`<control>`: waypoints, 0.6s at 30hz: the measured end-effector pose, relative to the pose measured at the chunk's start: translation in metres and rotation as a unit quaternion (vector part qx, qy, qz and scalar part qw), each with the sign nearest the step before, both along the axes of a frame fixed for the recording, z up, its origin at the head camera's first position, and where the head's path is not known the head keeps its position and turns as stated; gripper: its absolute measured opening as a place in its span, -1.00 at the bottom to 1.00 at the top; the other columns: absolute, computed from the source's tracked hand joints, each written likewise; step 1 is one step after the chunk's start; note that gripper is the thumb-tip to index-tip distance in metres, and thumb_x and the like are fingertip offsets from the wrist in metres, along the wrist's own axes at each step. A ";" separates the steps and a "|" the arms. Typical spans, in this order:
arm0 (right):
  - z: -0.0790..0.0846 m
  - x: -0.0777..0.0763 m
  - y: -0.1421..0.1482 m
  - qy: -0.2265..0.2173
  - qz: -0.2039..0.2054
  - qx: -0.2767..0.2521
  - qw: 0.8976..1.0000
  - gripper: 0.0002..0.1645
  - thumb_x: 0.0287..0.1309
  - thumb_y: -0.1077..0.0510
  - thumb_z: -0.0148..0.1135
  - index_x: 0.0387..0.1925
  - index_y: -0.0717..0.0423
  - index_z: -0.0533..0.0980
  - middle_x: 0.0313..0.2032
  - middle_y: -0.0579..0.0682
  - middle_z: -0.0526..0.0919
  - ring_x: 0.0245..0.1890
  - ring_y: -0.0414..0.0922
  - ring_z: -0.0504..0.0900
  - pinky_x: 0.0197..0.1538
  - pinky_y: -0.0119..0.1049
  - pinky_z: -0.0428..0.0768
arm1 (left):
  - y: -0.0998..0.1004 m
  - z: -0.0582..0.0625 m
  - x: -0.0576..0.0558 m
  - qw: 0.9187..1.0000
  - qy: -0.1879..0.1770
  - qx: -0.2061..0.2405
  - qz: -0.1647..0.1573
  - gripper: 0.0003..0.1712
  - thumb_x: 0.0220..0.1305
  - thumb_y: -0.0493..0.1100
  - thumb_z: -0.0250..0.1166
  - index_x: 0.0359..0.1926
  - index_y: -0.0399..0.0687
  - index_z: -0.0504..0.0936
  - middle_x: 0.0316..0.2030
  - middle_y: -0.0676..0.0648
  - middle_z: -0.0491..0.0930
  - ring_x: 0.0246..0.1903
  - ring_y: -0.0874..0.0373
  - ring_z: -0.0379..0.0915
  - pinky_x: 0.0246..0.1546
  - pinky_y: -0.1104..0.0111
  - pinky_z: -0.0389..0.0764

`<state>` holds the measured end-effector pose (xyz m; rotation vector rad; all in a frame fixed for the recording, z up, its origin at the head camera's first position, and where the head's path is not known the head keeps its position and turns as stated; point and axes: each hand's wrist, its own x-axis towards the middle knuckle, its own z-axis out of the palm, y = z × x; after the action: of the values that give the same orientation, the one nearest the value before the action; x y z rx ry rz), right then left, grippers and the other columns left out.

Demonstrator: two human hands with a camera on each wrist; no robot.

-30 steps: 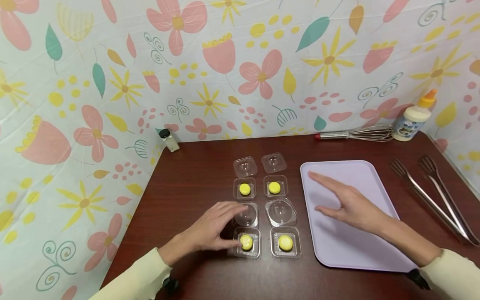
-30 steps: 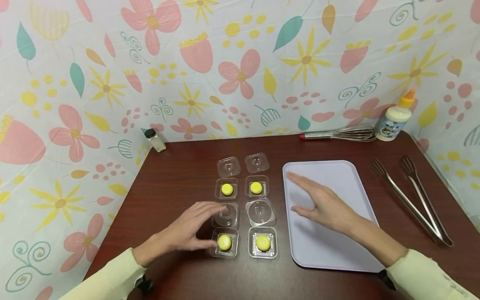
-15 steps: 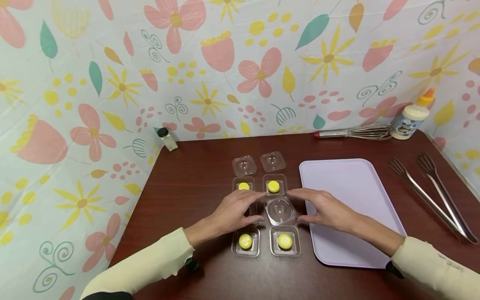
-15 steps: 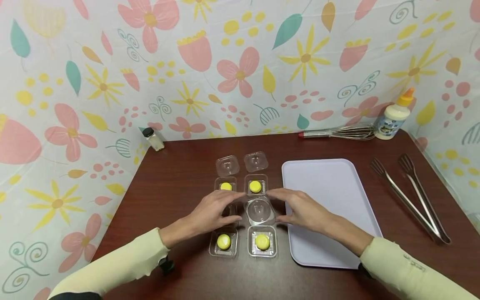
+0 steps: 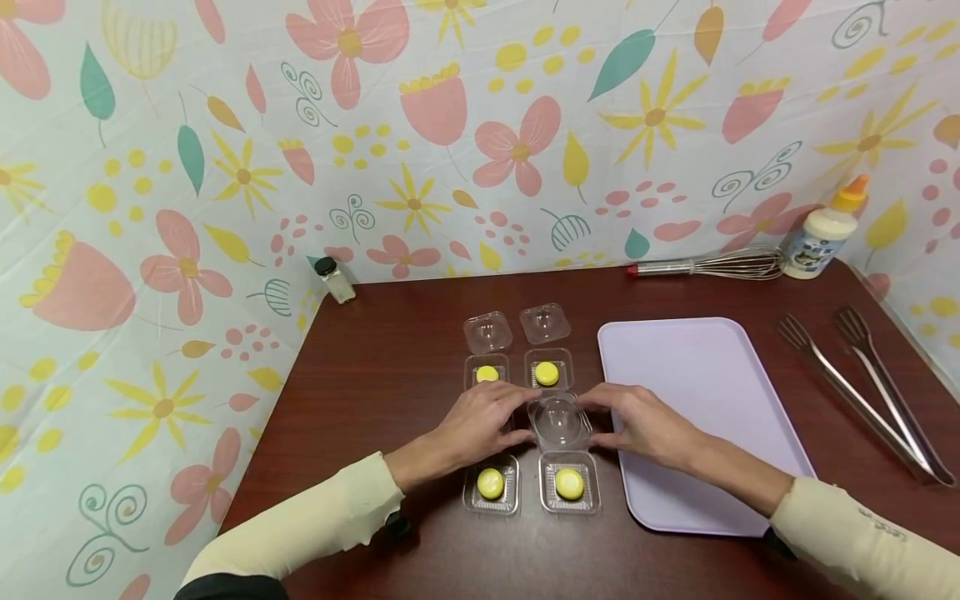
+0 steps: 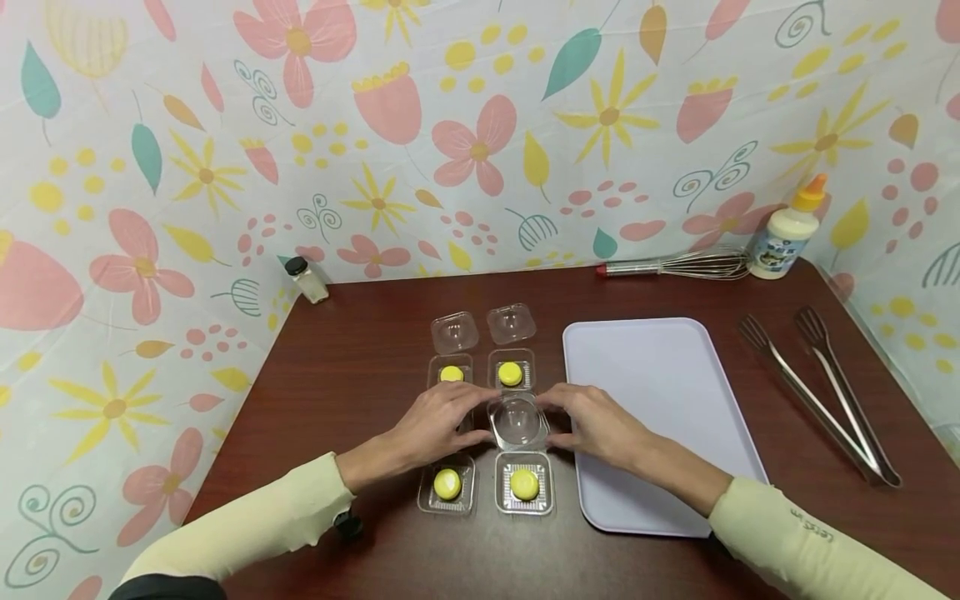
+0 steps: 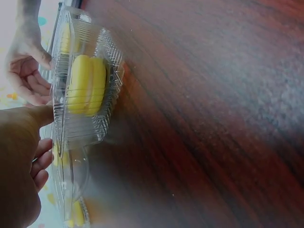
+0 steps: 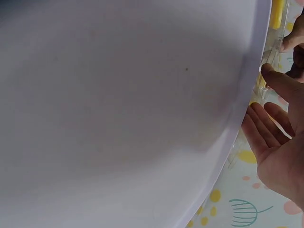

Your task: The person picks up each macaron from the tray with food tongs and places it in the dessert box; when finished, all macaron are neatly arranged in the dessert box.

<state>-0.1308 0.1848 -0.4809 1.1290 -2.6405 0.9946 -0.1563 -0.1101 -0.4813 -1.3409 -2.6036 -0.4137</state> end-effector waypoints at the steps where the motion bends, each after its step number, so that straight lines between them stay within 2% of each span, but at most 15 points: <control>1: 0.000 0.000 0.000 -0.002 0.001 0.001 1.000 -0.40 -0.06 0.32 0.72 0.08 0.21 0.71 -0.05 -0.02 0.79 -0.08 -0.08 0.76 -0.05 -0.15 0.75 | 0.000 0.000 0.000 1.000 -0.001 0.001 0.000 -0.25 0.23 0.14 0.59 0.34 -0.06 0.62 0.17 -0.07 0.72 0.16 0.06 0.66 0.35 0.20 0.52; 10: 0.001 0.000 -0.001 -0.024 -0.009 0.003 1.000 -0.53 0.05 0.34 0.64 0.04 0.20 0.73 -0.05 -0.04 0.79 -0.05 -0.07 0.77 -0.03 -0.14 0.75 | 0.004 0.002 -0.001 1.000 0.001 0.009 -0.008 -0.27 0.24 0.17 0.57 0.32 -0.06 0.65 0.16 -0.05 0.73 0.10 0.08 0.68 0.25 0.22 0.60; 18: 0.006 0.000 -0.001 -0.044 -0.028 -0.021 0.998 -0.46 -0.02 0.35 0.68 0.07 0.22 0.72 -0.03 -0.02 0.80 -0.10 -0.11 0.76 -0.08 -0.13 0.74 | 0.005 0.010 -0.005 1.000 -0.007 0.012 -0.013 -0.29 0.28 0.18 0.54 0.33 -0.03 0.64 0.15 -0.04 0.73 0.10 0.10 0.68 0.26 0.24 0.58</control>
<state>-0.1306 0.1838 -0.4753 1.0205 -2.6888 1.1097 -0.1617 -0.1049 -0.4712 -1.3694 -2.5866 -0.4572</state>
